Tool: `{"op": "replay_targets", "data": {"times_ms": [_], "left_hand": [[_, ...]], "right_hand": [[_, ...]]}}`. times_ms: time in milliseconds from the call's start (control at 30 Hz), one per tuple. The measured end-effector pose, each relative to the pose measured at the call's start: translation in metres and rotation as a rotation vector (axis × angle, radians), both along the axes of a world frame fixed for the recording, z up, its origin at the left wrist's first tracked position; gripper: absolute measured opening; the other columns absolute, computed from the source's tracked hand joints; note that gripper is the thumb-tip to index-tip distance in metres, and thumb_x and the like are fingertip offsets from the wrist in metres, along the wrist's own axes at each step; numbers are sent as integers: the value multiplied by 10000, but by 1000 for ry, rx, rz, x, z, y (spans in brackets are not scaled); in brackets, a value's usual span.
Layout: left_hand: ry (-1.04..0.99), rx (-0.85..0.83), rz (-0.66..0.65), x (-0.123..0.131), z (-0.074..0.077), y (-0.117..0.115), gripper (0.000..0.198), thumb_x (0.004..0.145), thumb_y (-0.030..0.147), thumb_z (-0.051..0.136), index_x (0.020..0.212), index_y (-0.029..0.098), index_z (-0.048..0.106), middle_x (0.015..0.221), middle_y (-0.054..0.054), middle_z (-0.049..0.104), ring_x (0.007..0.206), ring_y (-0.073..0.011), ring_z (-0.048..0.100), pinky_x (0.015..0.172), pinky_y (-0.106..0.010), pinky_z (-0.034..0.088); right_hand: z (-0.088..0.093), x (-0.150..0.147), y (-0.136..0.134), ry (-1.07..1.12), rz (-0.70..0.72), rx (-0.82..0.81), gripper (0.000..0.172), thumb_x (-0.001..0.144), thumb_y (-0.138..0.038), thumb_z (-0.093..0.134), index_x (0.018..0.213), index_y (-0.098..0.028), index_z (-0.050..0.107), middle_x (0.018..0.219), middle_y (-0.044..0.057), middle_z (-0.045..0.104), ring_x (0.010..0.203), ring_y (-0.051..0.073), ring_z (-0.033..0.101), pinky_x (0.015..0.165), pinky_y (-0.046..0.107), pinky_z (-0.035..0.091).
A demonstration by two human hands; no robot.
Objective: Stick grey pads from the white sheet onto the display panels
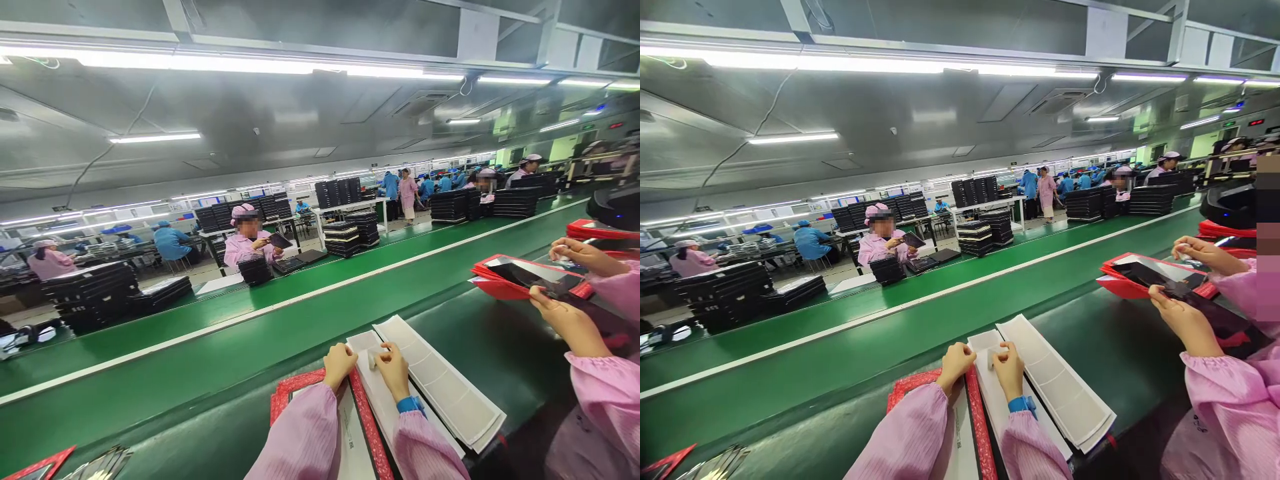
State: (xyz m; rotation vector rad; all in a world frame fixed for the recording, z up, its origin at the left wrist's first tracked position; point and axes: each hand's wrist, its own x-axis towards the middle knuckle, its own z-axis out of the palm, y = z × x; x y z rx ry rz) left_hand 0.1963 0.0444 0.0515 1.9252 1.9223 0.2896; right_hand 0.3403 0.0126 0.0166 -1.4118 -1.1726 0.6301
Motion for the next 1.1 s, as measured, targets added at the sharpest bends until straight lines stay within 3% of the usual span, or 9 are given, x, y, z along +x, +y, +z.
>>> {"op": "replay_targets", "data": {"times_ms": [167, 367, 467, 567, 700, 767, 833, 933, 1100], "left_hand": [[115, -70, 124, 9, 6, 2, 293, 844, 331, 528, 1077, 155, 539, 1090, -59, 574, 954, -186, 570, 822, -406, 476], [109, -55, 158, 12, 21, -6, 293, 845, 338, 525, 1071, 153, 540, 1080, -57, 577, 941, -181, 573, 815, -401, 478], [53, 27, 140, 10, 40, -18, 286, 835, 365, 527, 1010, 143, 564, 1011, -55, 605, 910, -185, 582, 816, -412, 461], [-36, 194, 62, 9, 68, -48, 267, 828, 389, 498, 967, 171, 564, 940, -33, 631, 902, -180, 585, 818, -362, 431], [-153, 401, -114, 7, 101, -118, 248, 748, 382, 568, 950, 241, 544, 954, 27, 632, 863, -137, 581, 784, -262, 408], [-206, 534, -217, 4, 108, -154, 294, 670, 314, 642, 941, 242, 553, 921, 22, 640, 834, -164, 582, 747, -284, 397], [-203, 618, -234, -1, 106, -179, 250, 655, 226, 647, 894, 240, 573, 867, 18, 654, 813, -182, 585, 720, -301, 376], [-155, 675, -168, -11, 97, -197, 142, 727, 161, 586, 838, 248, 603, 806, 26, 674, 782, -180, 590, 699, -309, 347], [-203, 688, -27, -35, 85, -207, 112, 778, 208, 555, 804, 267, 647, 723, 44, 683, 612, -138, 563, 642, -294, 368]], "right_hand": [[29, 37, 5, -160, -66, -36, 344, 571, -226, 537, 912, -213, 490, 476, -66, 586, 546, 195, 598, 605, 277, 407], [86, 81, -2, -272, -133, -17, 419, 606, -213, 526, 1014, -195, 436, 520, -54, 589, 603, 200, 599, 646, 286, 398], [113, 83, -19, -287, -136, 19, 399, 662, -243, 522, 1043, -199, 410, 607, -27, 627, 628, 185, 610, 662, 280, 409], [129, 67, -45, -293, -80, 57, 349, 705, -265, 527, 1029, -217, 408, 644, -28, 643, 615, 157, 610, 641, 251, 417], [123, 28, -89, -299, -24, 153, 295, 747, -291, 533, 1011, -226, 420, 689, -30, 635, 562, 131, 566, 592, 240, 422], [113, 5, -112, -315, -9, 231, 218, 761, -293, 531, 952, -224, 452, 804, 1, 633, 556, 119, 537, 571, 244, 423], [102, -16, -131, -332, 18, 282, 106, 781, -287, 517, 858, -222, 487, 928, 32, 606, 557, 105, 514, 560, 250, 423], [90, -37, -151, -326, 69, 317, 67, 793, -276, 518, 830, -221, 507, 922, 31, 586, 589, 111, 515, 580, 262, 431], [82, -43, -160, -190, 234, 253, 210, 779, -369, 570, 911, -221, 501, 878, 20, 584, 705, 136, 546, 632, 272, 451]]}}
